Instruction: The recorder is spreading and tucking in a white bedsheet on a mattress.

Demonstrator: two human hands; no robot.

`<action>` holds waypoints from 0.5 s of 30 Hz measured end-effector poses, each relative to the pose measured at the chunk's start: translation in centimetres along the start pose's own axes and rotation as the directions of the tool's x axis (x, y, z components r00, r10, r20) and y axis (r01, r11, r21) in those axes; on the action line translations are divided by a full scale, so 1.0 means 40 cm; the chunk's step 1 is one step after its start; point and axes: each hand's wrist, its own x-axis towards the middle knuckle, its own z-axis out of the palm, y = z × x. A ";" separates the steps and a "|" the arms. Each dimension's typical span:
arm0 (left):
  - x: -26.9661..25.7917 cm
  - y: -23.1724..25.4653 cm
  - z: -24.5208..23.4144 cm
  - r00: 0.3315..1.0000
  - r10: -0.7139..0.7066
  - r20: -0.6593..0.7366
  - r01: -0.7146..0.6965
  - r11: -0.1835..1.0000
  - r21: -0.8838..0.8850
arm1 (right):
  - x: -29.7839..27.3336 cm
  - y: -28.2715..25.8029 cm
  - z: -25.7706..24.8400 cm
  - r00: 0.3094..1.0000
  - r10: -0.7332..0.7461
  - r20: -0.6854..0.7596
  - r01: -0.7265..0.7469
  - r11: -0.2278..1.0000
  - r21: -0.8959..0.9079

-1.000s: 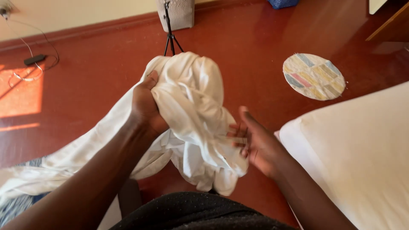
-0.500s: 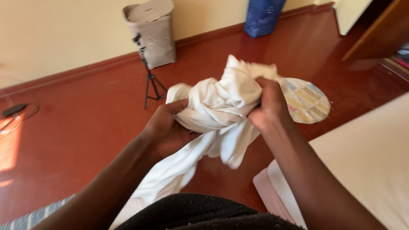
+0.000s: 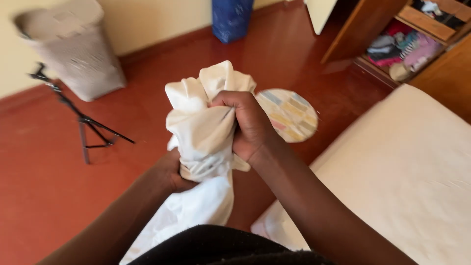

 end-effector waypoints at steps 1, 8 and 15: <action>0.037 -0.001 0.003 1.000 -0.025 0.001 0.025 1.000 -0.010 | 0.000 -0.024 -0.010 1.000 0.007 -0.026 -0.007 1.000 -0.002; 0.151 0.087 0.034 0.960 0.237 -0.150 -0.255 0.960 -0.114 | 0.039 -0.097 -0.148 0.922 0.040 -0.386 -0.166 0.940 -0.299; 0.169 0.069 0.091 0.813 0.476 -0.334 -0.540 0.832 -0.130 | 0.054 -0.095 -0.348 0.892 -0.006 -0.452 -0.197 0.895 -0.401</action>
